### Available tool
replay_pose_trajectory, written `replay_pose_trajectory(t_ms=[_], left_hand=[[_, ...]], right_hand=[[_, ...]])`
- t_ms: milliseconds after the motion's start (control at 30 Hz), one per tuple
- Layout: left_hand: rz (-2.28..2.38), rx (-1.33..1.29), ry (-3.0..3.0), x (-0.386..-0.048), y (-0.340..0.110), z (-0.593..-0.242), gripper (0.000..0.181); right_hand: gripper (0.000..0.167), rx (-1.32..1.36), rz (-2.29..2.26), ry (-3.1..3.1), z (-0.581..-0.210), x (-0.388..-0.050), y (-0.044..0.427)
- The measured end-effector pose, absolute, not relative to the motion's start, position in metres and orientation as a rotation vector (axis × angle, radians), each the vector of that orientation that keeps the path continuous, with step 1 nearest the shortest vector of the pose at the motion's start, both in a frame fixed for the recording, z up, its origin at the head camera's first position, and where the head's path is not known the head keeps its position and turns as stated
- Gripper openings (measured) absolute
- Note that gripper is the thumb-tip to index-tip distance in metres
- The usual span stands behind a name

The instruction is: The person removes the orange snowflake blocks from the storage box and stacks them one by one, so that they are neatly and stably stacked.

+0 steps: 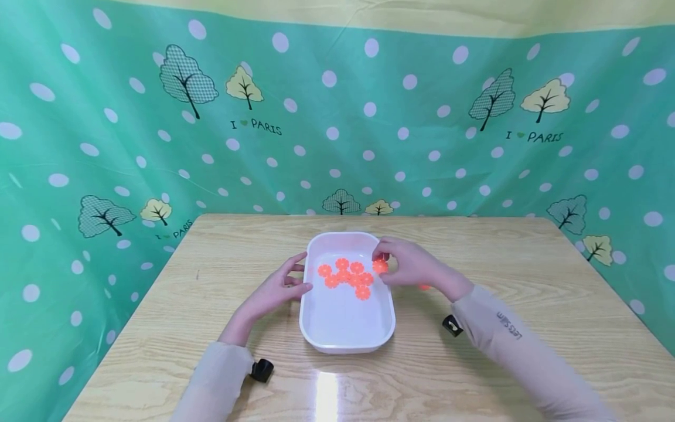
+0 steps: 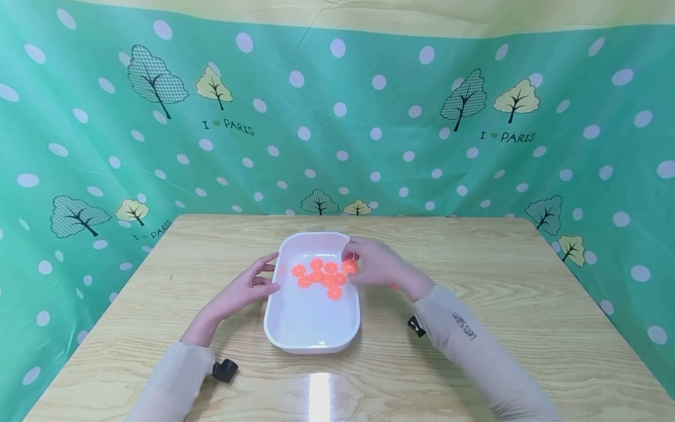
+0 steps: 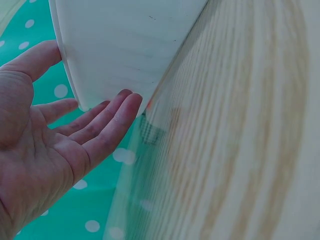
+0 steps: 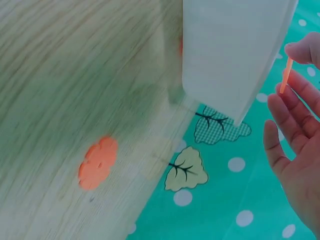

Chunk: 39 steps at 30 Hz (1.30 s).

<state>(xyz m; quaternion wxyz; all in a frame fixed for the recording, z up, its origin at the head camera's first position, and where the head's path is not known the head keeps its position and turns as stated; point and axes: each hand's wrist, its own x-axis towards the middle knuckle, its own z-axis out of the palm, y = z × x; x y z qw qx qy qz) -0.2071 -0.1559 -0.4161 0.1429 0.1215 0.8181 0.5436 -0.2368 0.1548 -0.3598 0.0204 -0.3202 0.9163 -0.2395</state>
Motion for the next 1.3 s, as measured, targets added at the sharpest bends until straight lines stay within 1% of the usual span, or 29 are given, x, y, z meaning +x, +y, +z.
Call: replay_pose_trajectory(t_ms=[333, 667, 900, 1300], left_hand=[[1.577, 0.337, 2.341, -0.206, -0.155, -0.414, 0.073], [1.565, 0.36, 2.309, -0.194, -0.152, -0.389, 0.076], [1.557, 0.359, 2.315, -0.193, -0.152, -0.389, 0.074], [1.549, 0.358, 2.322, -0.193, -0.152, -0.388, 0.075]], right_hand=[[0.027, -0.968, -0.78, 2.88, -0.363, -0.236, 0.178], [0.032, -0.898, -0.751, 2.886, -0.38, -0.239, 0.202], [0.032, -0.853, -0.732, 2.901, -0.391, -0.239, 0.216], [0.029, -0.83, -0.671, 2.897, -0.402, -0.238, 0.23]])
